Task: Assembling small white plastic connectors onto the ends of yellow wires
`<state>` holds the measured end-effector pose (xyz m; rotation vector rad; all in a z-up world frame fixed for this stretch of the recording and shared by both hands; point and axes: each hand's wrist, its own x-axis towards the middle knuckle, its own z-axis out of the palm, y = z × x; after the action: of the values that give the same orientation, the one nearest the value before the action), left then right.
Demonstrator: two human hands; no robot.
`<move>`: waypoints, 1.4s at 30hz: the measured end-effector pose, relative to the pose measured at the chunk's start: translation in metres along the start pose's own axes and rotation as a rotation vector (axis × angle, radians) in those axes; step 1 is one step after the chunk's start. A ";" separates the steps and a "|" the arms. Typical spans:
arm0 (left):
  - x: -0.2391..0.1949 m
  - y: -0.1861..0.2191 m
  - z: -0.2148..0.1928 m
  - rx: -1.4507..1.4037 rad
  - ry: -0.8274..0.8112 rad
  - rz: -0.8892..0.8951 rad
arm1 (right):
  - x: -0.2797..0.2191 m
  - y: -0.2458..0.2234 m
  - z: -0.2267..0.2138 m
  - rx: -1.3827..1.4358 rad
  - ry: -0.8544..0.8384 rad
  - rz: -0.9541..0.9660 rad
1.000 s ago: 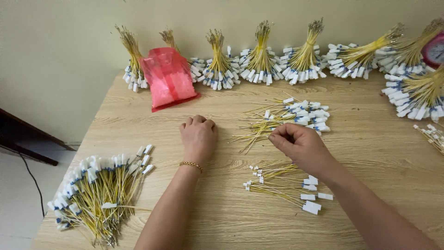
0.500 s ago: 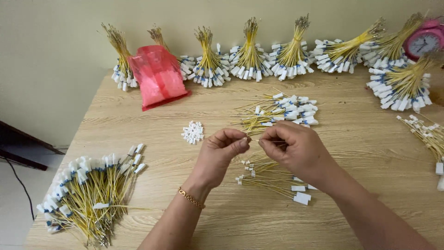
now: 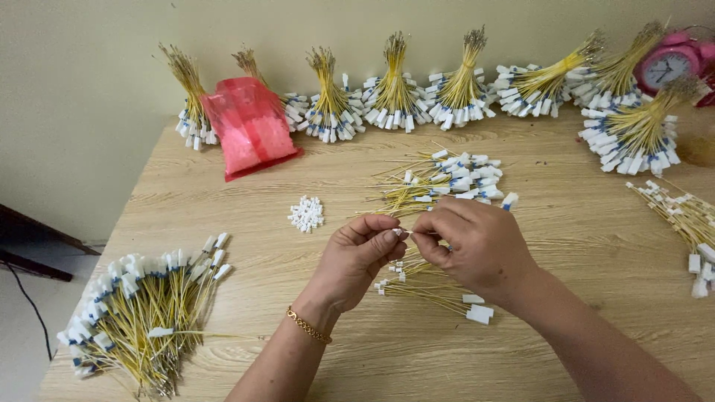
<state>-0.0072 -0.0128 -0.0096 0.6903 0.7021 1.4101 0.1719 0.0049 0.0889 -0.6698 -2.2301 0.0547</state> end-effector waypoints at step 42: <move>0.001 0.005 0.000 -0.010 -0.012 -0.037 | -0.004 0.005 -0.002 0.234 -0.075 0.088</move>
<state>-0.0102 -0.0114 -0.0063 0.6744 0.6946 1.3739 0.1780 0.0072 0.0865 -0.6445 -2.2193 0.3847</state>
